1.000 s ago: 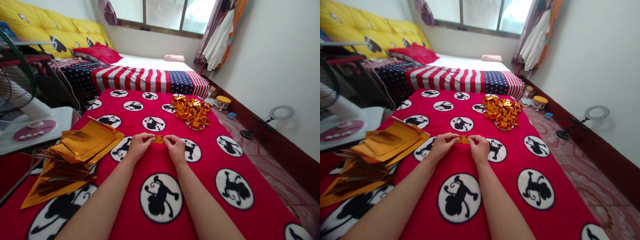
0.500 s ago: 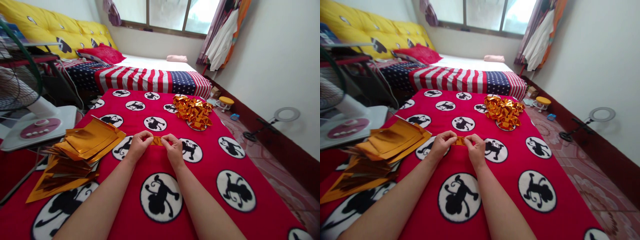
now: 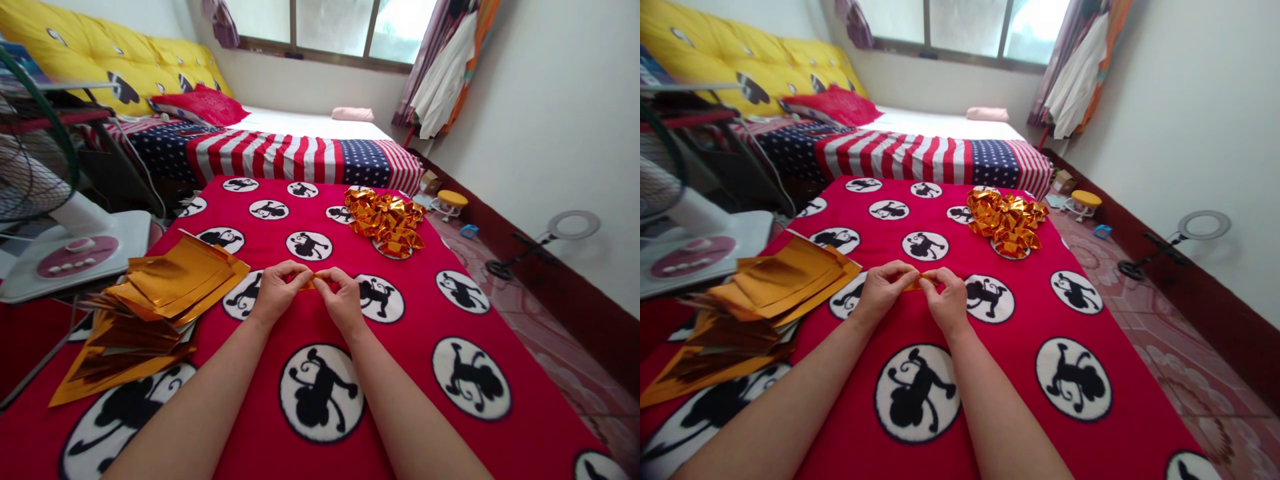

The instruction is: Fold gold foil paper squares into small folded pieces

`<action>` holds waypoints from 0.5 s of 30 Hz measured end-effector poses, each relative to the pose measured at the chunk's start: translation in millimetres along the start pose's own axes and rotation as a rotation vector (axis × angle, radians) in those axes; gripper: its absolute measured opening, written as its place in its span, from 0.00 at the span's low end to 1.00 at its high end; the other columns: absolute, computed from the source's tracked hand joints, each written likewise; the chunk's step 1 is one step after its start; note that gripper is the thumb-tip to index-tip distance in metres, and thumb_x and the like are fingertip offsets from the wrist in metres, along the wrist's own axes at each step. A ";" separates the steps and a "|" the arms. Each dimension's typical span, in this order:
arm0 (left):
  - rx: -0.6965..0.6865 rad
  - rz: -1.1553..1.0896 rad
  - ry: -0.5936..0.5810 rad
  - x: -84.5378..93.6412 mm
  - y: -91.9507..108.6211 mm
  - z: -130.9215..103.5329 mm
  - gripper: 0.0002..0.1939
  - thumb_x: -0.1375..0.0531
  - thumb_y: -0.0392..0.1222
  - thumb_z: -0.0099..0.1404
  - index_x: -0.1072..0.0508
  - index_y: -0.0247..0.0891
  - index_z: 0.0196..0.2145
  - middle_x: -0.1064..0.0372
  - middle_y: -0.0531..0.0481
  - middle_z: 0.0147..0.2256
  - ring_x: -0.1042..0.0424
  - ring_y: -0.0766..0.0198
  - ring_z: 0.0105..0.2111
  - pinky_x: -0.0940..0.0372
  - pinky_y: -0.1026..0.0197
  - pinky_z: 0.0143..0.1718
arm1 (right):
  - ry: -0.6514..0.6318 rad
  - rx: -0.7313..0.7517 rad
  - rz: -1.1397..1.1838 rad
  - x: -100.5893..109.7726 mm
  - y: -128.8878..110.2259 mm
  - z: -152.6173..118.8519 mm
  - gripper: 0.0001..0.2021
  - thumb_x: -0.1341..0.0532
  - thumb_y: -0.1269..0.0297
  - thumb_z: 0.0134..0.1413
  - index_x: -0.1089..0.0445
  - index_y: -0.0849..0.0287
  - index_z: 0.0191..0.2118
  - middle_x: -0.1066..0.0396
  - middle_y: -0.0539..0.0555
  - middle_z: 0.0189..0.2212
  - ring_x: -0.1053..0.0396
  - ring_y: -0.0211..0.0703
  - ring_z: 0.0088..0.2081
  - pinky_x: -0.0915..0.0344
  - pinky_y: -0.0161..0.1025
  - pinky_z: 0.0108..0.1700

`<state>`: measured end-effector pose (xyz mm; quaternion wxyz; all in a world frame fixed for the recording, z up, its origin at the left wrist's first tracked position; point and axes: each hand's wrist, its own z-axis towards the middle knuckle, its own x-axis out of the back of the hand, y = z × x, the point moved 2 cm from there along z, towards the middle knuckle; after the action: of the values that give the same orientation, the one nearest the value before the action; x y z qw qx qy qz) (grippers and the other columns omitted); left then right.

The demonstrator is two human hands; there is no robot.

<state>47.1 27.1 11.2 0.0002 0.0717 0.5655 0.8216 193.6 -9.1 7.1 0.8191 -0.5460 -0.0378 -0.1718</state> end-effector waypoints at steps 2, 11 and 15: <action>0.017 -0.052 0.077 2.8 -5.4 1.4 0.09 0.35 0.44 0.57 0.23 0.35 0.27 0.27 0.50 0.26 0.30 0.66 0.27 0.35 0.67 0.30 | 0.005 -0.060 0.017 -0.5 0.6 -1.1 0.09 0.35 0.62 0.52 0.28 0.57 0.39 0.26 0.52 0.34 0.30 0.40 0.32 0.36 0.36 0.35; 0.044 -0.096 0.113 4.4 -10.0 2.8 0.10 0.34 0.46 0.55 0.22 0.35 0.27 0.27 0.51 0.26 0.31 0.67 0.27 0.36 0.67 0.30 | 0.043 -0.035 0.034 1.1 -4.2 -2.6 0.08 0.39 0.61 0.57 0.28 0.58 0.32 0.27 0.50 0.27 0.31 0.40 0.30 0.36 0.36 0.36; 0.076 -0.081 0.105 4.6 -12.1 2.0 0.11 0.34 0.47 0.55 0.22 0.35 0.27 0.28 0.51 0.26 0.31 0.67 0.27 0.36 0.67 0.29 | 0.035 -0.025 0.004 1.7 -5.9 -2.5 0.11 0.41 0.62 0.58 0.29 0.57 0.26 0.29 0.49 0.24 0.32 0.40 0.29 0.39 0.36 0.36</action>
<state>41.8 33.7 1.2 0.0008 0.0055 0.5980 0.8015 193.0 -13.9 11.7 0.8132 -0.5531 -0.0201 -0.1802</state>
